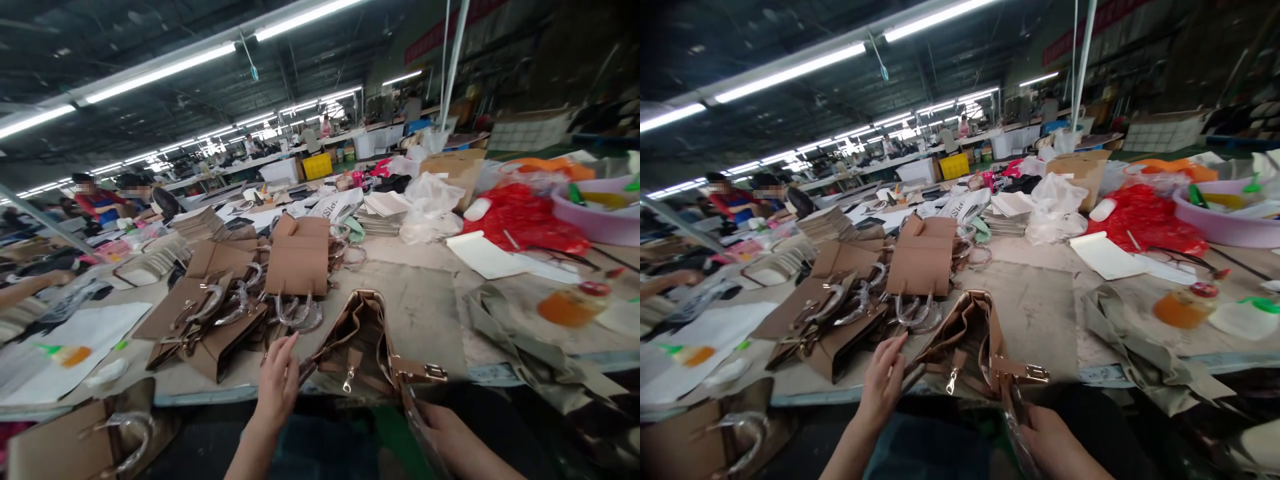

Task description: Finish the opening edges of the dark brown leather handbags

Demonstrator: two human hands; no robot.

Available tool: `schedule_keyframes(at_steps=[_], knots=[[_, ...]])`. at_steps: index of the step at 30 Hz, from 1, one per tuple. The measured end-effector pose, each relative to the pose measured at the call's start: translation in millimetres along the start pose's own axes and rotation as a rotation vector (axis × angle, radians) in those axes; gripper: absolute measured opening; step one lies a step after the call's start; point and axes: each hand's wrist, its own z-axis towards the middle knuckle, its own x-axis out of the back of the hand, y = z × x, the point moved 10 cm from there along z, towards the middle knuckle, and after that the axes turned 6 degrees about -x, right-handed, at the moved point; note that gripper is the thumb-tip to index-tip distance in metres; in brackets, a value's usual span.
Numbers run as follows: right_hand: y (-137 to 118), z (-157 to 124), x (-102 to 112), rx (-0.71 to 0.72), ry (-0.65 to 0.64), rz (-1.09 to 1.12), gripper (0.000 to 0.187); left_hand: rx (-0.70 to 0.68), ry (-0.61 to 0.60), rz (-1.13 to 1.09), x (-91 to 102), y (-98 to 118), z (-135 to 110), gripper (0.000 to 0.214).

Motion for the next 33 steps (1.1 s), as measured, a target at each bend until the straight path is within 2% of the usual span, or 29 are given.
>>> schedule_keyframes(at_steps=[2, 4, 6, 9, 13, 16, 19, 21, 22, 24, 27, 28, 30, 33], knots=[[-15, -3, -10, 0.053, -0.031, -0.005, 0.033, -0.093, -0.035, 0.007, -15.3, 16, -5, 0.045], [-26, -1, -19, 0.087, -0.026, -0.003, 0.033, -0.130, -0.066, 0.049, -29.0, 29, -8, 0.055], [-33, 2, -28, 0.111, -0.015, -0.008, 0.031, -0.121, -0.079, 0.132, -37.3, 38, -6, 0.062], [-35, 6, -39, 0.118, 0.006, -0.056, 0.026, -0.064, -0.130, 0.150, -45.3, 46, 7, 0.051], [-39, 9, -53, 0.154, -0.013, -0.142, 0.024, 0.068, -0.186, -0.026, -51.6, 43, 28, 0.043], [-47, 3, -56, 0.216, -0.077, -0.232, 0.027, 0.143, -0.192, -0.018, -54.5, 30, 38, 0.040], [-65, -13, -43, 0.323, -0.170, -0.404, 0.022, 0.193, -0.186, 0.011, -54.4, 14, 45, 0.030], [-87, -28, -22, 0.422, -0.208, -0.479, 0.018, 0.204, -0.193, -0.007, -54.1, 6, 49, 0.025], [-102, -34, -5, 0.475, -0.184, -0.480, 0.018, 0.201, -0.202, -0.018, -54.4, 4, 51, 0.024], [-137, -43, 33, 0.580, -0.068, -0.451, 0.019, 0.195, -0.225, -0.032, -55.4, 2, 53, 0.023], [-196, -55, 80, 0.857, 0.222, -0.477, 0.018, 0.197, -0.240, -0.030, -56.4, 1, 54, 0.023], [-211, -55, 86, 0.931, 0.292, -0.521, 0.020, 0.196, -0.246, -0.032, -57.2, 2, 53, 0.024], [-233, -45, 84, 1.027, 0.340, -0.644, 0.025, 0.190, -0.252, -0.038, -58.2, 4, 52, 0.024], [-247, -16, 62, 1.037, 0.265, -0.857, 0.024, 0.199, -0.255, -0.057, -58.6, 6, 50, 0.024]])
